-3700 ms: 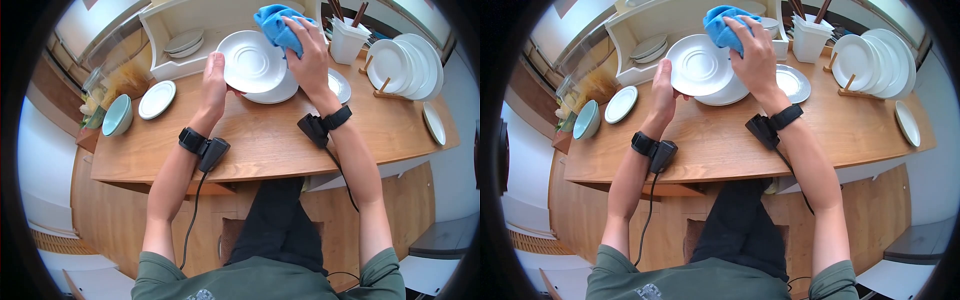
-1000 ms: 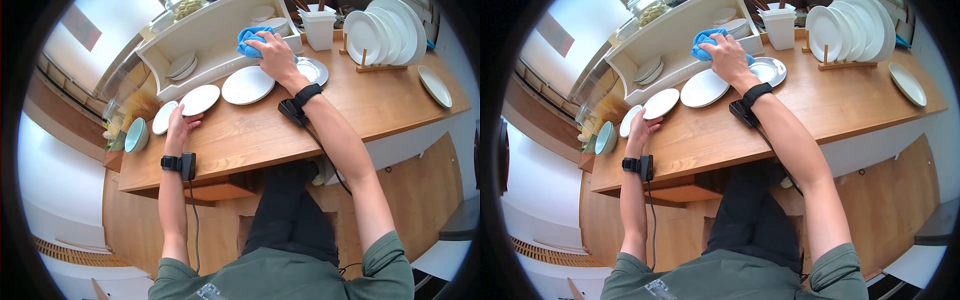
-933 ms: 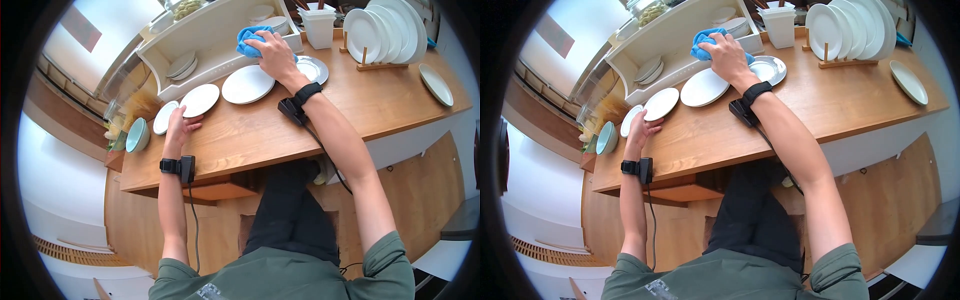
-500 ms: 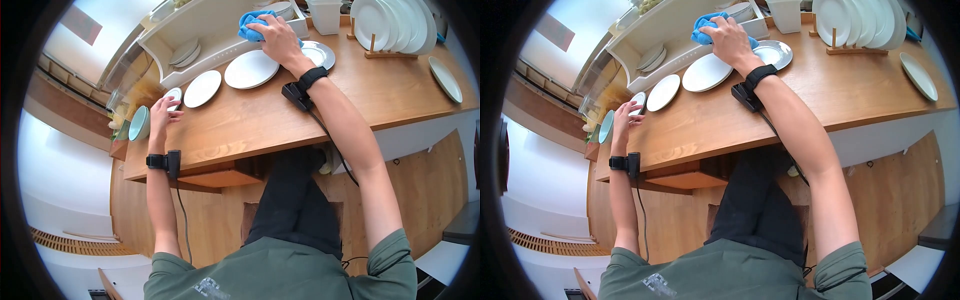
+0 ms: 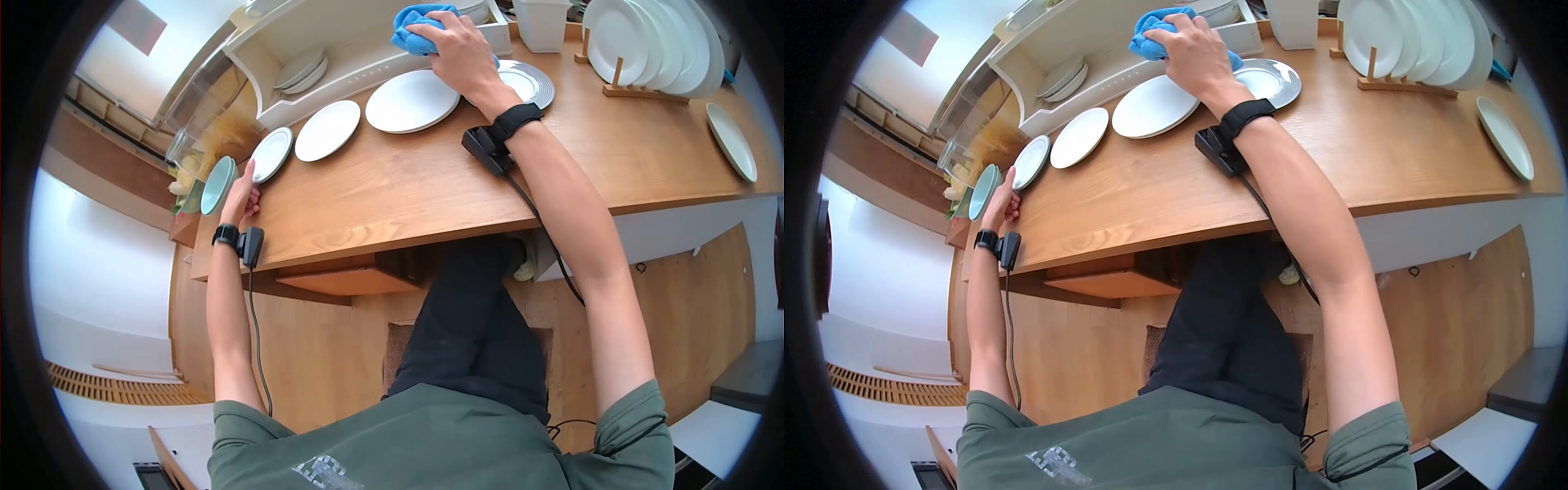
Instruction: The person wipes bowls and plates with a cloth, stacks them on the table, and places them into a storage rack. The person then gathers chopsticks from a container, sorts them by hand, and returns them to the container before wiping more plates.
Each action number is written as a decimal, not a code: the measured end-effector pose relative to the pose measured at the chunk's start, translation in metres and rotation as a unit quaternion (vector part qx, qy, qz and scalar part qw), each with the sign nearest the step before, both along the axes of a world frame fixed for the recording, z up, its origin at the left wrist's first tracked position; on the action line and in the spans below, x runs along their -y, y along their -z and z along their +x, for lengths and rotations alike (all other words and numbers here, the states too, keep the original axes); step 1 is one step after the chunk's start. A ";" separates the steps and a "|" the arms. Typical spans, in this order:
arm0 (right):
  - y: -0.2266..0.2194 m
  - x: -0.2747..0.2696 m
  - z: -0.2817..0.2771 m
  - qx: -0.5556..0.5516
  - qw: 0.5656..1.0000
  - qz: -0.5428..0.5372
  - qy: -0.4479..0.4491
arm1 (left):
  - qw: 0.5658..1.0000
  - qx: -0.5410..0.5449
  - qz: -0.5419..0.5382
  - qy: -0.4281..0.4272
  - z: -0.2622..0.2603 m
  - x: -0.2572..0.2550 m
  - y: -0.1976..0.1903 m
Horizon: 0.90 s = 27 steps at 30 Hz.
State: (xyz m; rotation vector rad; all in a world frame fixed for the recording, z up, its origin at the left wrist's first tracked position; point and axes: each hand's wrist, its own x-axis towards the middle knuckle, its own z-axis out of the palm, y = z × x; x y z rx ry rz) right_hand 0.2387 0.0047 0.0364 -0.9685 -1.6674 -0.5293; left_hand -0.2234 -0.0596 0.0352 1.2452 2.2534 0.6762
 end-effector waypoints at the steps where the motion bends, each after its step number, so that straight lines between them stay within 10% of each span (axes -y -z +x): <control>1: 0.000 0.001 0.000 -0.002 1.000 -0.009 0.000 | 1.000 0.002 0.001 -0.004 -0.003 -0.002 0.001; 5: 0.000 0.001 0.001 -0.001 1.000 -0.016 0.005 | 0.996 -0.089 -0.020 0.024 -0.010 -0.016 0.003; 20: 0.003 0.002 -0.001 -0.010 0.999 -0.028 -0.017 | 0.973 0.092 0.213 0.022 -0.026 -0.006 -0.010; 27: -0.003 0.010 -0.003 -0.017 0.998 -0.044 -0.037 | 0.908 0.214 0.351 0.075 0.049 -0.011 -0.030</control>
